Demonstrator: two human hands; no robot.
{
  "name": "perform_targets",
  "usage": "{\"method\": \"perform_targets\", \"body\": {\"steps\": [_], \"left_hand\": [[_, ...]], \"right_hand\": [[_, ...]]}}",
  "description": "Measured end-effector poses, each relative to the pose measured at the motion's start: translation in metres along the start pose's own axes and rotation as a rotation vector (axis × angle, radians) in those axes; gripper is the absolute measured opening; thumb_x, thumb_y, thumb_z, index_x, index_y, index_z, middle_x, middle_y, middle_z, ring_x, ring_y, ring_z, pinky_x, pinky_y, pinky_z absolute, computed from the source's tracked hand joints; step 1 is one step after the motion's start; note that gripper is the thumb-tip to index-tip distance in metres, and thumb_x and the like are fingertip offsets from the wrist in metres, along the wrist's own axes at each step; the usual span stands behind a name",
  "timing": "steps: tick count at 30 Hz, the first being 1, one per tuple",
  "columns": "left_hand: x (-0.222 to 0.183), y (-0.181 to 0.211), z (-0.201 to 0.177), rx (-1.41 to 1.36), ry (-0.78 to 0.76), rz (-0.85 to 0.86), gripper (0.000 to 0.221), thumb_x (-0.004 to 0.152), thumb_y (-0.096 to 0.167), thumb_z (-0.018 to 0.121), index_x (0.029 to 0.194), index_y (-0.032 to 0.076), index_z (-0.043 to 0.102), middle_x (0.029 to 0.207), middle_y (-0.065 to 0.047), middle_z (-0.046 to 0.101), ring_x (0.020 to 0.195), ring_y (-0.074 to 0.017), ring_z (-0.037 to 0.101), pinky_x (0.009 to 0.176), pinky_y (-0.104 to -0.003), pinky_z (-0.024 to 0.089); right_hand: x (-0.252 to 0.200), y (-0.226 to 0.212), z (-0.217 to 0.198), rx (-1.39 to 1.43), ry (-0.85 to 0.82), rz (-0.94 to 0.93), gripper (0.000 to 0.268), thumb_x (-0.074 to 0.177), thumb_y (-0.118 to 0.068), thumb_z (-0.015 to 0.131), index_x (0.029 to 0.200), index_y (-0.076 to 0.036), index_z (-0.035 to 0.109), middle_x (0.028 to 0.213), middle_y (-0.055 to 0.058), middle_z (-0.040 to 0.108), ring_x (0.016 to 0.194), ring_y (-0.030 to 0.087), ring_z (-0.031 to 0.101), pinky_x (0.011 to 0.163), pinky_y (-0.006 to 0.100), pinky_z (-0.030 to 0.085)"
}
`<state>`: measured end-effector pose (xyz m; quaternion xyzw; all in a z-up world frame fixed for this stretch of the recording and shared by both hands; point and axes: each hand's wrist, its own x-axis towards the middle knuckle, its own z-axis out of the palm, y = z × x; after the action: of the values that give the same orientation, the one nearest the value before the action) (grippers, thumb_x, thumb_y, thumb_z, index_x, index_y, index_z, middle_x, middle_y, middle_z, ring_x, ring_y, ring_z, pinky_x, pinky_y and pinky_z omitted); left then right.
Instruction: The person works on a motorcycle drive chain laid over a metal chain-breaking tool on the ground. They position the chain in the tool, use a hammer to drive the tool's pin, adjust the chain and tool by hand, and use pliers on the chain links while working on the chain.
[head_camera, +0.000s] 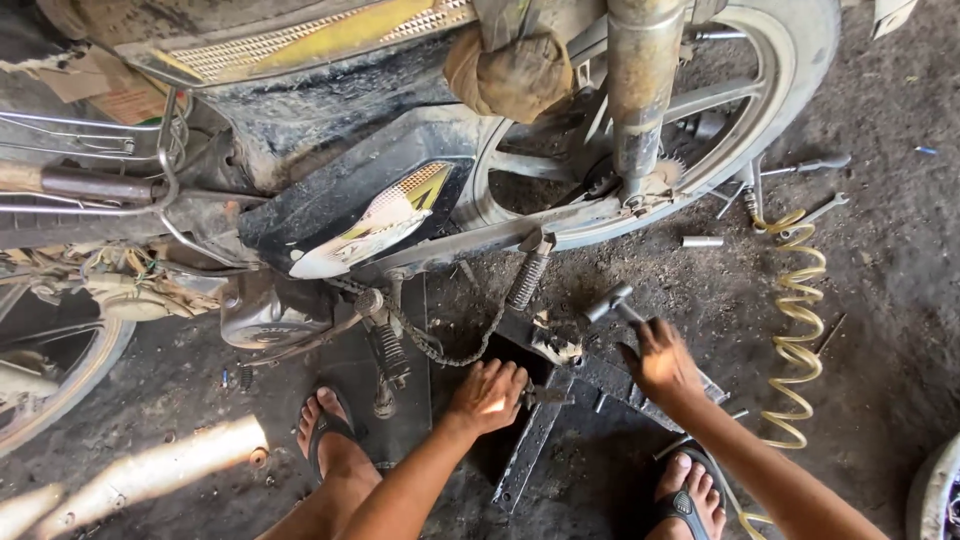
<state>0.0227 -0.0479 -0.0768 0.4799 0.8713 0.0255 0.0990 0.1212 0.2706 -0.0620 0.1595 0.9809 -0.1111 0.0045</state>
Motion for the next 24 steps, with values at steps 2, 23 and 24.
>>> {"method": "perform_targets", "body": {"steps": [2,23,24], "left_hand": [[-0.009,0.002,0.005,0.004,-0.083,0.097,0.057,0.088,0.033,0.070,0.136,0.004,0.058,0.133,-0.019,0.061,0.122,-0.0370,0.057,0.100,-0.055,0.046],[0.075,0.048,-0.116,-0.926,0.075,-0.003,0.037,0.086,0.034,0.077,0.109,0.005,0.075,0.109,-0.010,0.079,0.103,-0.0227,0.076,0.094,-0.038,0.058],[0.072,0.047,-0.111,-0.927,0.068,-0.008,0.037,0.086,0.034,0.077,0.109,0.005,0.075,0.109,-0.010,0.079,0.103,-0.0227,0.076,0.094,-0.038,0.058]], "right_hand": [[0.006,-0.025,-0.003,0.341,-0.206,0.129,0.047,0.099,-0.049,0.054,0.122,-0.009,0.064,0.101,0.016,0.071,0.085,0.029,0.069,0.076,0.038,0.061],[-0.009,-0.035,-0.080,1.378,-0.460,-0.162,0.030,0.097,-0.017,0.065,0.119,0.002,0.074,0.098,0.005,0.079,0.086,0.013,0.069,0.080,0.031,0.057],[-0.013,-0.038,-0.077,1.382,-0.465,-0.157,0.030,0.097,-0.017,0.065,0.119,0.002,0.074,0.098,0.005,0.079,0.086,0.013,0.069,0.080,0.031,0.057]]}}
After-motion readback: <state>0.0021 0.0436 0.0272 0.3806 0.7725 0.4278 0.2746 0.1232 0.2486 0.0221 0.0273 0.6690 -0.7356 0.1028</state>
